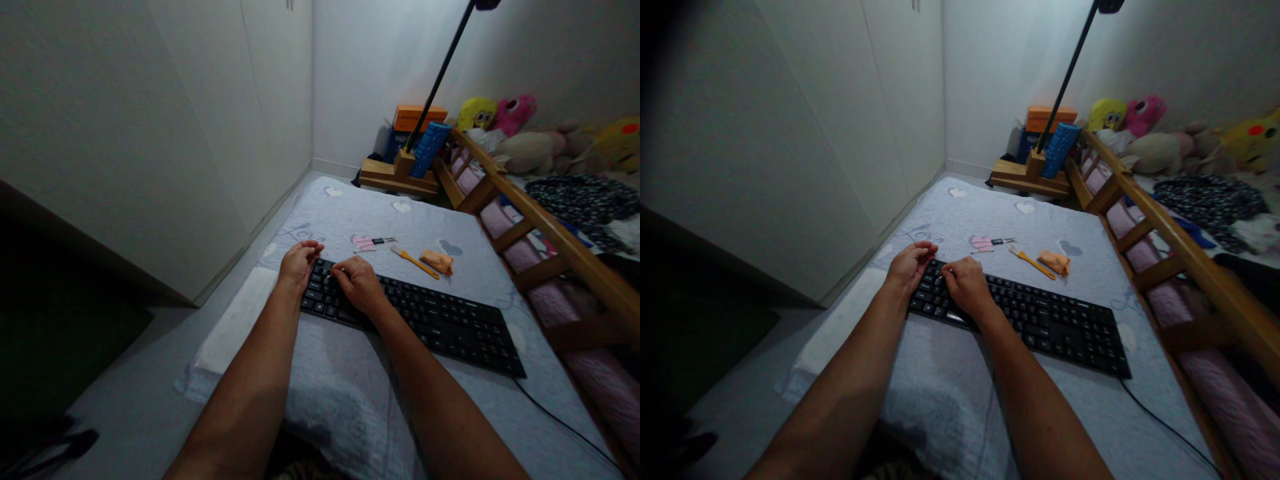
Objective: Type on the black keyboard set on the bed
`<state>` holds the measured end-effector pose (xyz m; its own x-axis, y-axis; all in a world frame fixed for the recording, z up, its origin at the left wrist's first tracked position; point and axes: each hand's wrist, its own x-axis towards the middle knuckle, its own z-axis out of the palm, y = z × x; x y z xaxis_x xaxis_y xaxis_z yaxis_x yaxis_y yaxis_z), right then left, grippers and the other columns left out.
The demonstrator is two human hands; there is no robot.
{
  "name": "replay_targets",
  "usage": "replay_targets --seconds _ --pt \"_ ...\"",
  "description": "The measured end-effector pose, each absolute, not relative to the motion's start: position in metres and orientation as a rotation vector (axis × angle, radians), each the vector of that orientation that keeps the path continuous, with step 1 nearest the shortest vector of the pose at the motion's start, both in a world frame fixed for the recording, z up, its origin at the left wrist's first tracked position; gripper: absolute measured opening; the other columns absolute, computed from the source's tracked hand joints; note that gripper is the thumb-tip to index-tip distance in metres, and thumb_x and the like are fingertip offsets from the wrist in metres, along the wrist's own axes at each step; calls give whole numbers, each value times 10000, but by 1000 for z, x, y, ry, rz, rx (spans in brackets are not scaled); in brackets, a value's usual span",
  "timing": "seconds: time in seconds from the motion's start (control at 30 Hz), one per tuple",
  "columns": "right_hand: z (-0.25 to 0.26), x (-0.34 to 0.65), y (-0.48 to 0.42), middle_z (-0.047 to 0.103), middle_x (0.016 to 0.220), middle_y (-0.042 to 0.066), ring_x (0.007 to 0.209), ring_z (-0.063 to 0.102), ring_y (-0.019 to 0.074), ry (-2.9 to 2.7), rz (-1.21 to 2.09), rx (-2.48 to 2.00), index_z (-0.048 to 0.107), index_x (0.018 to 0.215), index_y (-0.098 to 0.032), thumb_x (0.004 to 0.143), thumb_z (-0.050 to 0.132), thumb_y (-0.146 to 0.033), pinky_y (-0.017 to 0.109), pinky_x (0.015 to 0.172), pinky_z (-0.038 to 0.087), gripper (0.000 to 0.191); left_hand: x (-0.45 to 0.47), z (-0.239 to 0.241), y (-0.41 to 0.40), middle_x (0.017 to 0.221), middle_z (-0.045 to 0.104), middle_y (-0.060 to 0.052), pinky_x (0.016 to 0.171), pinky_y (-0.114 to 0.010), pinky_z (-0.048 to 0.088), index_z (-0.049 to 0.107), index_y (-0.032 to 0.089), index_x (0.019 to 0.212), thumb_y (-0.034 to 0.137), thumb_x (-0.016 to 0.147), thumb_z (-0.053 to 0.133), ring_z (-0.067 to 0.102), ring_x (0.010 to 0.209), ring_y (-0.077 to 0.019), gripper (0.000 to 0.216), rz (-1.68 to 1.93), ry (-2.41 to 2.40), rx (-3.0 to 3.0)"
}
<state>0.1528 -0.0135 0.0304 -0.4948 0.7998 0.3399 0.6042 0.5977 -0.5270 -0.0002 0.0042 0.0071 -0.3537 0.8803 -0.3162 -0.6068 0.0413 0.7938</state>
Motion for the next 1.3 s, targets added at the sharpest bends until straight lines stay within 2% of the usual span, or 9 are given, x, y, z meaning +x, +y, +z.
replay_targets --seconds 1.0,1.3 --pt "28 139 -12 689 828 44 852 559 184 -2304 463 -1084 708 889 -207 865 547 -206 304 811 409 163 1 9 4 708 650 -36 748 -239 452 586 146 721 15 622 505 625 742 -115 183 1603 1120 357" --pt "39 132 2 695 800 52 801 575 183 -2468 414 -1159 712 870 -205 877 524 -239 286 746 396 191 0 9 4 705 652 -50 744 -234 455 588 133 719 5 635 501 624 712 -111 176 1598 1108 340"
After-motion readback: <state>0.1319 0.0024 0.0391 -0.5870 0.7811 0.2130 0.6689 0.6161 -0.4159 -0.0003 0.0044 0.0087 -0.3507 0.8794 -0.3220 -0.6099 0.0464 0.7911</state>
